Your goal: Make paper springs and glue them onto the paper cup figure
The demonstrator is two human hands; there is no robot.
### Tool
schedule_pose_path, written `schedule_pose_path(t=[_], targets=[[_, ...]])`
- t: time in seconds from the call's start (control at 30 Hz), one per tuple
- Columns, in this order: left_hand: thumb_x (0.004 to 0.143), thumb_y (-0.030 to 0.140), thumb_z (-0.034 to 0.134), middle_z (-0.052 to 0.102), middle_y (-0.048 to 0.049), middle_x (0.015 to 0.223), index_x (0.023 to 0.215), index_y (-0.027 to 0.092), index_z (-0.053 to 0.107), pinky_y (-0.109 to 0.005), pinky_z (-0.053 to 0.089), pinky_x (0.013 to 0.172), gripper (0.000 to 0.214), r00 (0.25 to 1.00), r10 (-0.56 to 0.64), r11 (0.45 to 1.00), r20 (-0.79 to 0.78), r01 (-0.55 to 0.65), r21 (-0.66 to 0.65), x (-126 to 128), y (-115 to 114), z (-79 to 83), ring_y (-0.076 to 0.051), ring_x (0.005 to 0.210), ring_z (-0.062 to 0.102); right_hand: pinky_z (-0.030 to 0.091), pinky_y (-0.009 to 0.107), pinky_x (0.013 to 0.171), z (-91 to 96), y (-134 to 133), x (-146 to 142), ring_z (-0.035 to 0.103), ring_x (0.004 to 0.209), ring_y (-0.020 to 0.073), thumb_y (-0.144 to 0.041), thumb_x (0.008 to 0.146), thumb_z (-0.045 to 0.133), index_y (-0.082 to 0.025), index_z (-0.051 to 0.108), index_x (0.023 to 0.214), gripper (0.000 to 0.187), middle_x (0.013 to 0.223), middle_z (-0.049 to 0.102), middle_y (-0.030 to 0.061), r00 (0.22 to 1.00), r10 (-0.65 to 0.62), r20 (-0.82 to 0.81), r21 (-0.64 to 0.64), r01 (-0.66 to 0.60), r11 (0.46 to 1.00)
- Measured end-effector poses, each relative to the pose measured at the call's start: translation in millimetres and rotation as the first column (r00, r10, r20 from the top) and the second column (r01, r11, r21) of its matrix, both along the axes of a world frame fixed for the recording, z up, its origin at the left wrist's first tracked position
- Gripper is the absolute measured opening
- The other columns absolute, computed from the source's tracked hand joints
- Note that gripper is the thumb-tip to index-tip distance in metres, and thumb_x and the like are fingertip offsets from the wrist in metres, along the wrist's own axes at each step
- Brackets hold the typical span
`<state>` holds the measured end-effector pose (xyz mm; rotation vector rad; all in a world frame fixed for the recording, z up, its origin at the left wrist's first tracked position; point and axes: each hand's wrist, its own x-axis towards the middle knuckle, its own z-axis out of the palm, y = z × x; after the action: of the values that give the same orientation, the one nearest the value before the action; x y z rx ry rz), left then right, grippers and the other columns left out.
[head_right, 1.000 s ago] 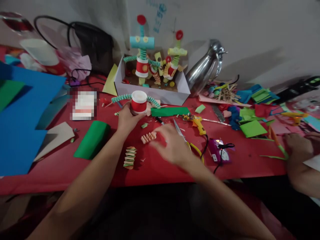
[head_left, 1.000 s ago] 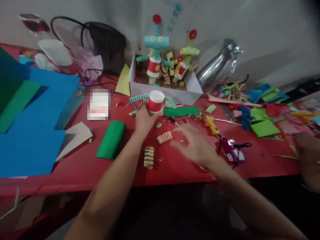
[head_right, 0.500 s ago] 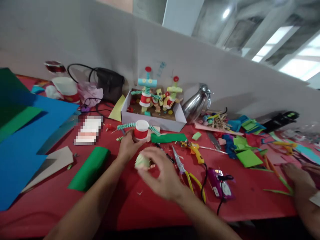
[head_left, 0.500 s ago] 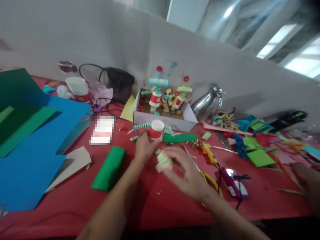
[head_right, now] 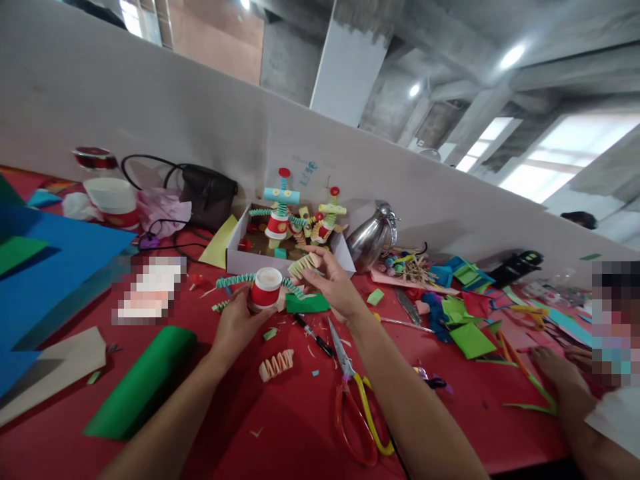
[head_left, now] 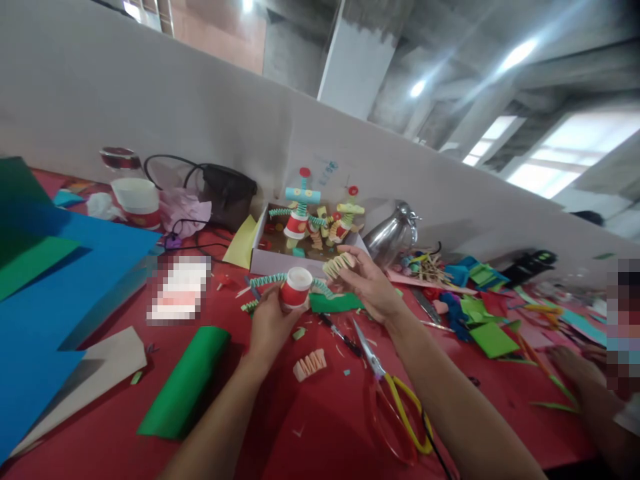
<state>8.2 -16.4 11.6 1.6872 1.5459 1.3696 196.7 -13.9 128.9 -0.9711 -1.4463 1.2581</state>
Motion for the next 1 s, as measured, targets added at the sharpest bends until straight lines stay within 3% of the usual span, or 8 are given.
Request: schedule_pose_path(t=[0.17, 0.27, 0.43, 0.63, 1.0], targets=[[0.072, 0.037, 0.075, 0.067, -0.0138, 0.116, 0.117, 0.016, 0.058, -0.042, 0.051, 0.09, 0.052, 1.0, 0.005, 1.0, -0.004, -0.005, 0.008, 1, -2, 0.4, -0.03, 0.109, 0.063, 0.051, 0.035, 0.089, 5.0, 16, -3, 0.058, 0.087, 0.0159, -0.03, 0.086, 0.064, -0.031, 0.053, 0.127, 0.043, 0.094, 0.058, -0.0005, 0.962, -0.076, 0.262, 0.329, -0.015, 0.944], [0.071, 0.039, 0.076, 0.068, -0.0145, 0.113, 0.117, 0.015, 0.058, -0.042, 0.051, 0.089, 0.055, 0.999, 0.025, 1.0, -0.026, -0.025, 0.011, 2, -3, 1.2, -0.03, 0.108, 0.064, 0.048, 0.039, 0.094, 5.1, 26, -11, 0.059, 0.094, 0.0186, -0.029, 0.086, 0.065, -0.029, 0.053, 0.127, 0.043, 0.102, 0.06, 0.0022, 0.921, -0.103, 0.375, 0.408, -0.064, 0.911], [0.073, 0.037, 0.075, 0.068, -0.0142, 0.112, 0.117, 0.015, 0.058, -0.043, 0.051, 0.089, 0.053, 0.999, 0.016, 1.0, -0.038, -0.015, 0.02, 2, -2, -1.0, -0.031, 0.108, 0.063, 0.049, 0.039, 0.094, -0.1, 34, -29, 0.06, 0.098, 0.0197, -0.031, 0.085, 0.065, -0.026, 0.049, 0.13, 0.048, 0.11, 0.062, 0.0043, 0.9, -0.069, 0.429, 0.419, -0.131, 0.898], [0.073, 0.037, 0.075, 0.067, -0.013, 0.113, 0.113, 0.016, 0.059, -0.042, 0.051, 0.09, 0.048, 1.0, -0.01, 1.0, -0.011, 0.01, 0.026, 2, -1, -2.8, -0.029, 0.106, 0.064, 0.045, 0.04, 0.098, -6.6, 36, -32, 0.059, 0.107, 0.0219, -0.031, 0.085, 0.064, -0.025, 0.056, 0.123, 0.04, 0.118, 0.064, 0.0044, 0.83, -0.13, 0.543, 0.473, -0.174, 0.864], [0.073, 0.035, 0.075, 0.067, -0.0131, 0.111, 0.113, 0.015, 0.059, -0.042, 0.051, 0.09, 0.048, 1.0, -0.004, 1.0, -0.023, 0.004, 0.008, 2, -2, 0.3, -0.029, 0.106, 0.063, 0.045, 0.04, 0.096, -10.2, 30, -39, 0.062, 0.106, 0.0234, -0.026, 0.082, 0.066, -0.024, 0.06, 0.122, 0.041, 0.119, 0.068, 0.0047, 0.782, -0.202, 0.589, 0.467, -0.125, 0.875]])
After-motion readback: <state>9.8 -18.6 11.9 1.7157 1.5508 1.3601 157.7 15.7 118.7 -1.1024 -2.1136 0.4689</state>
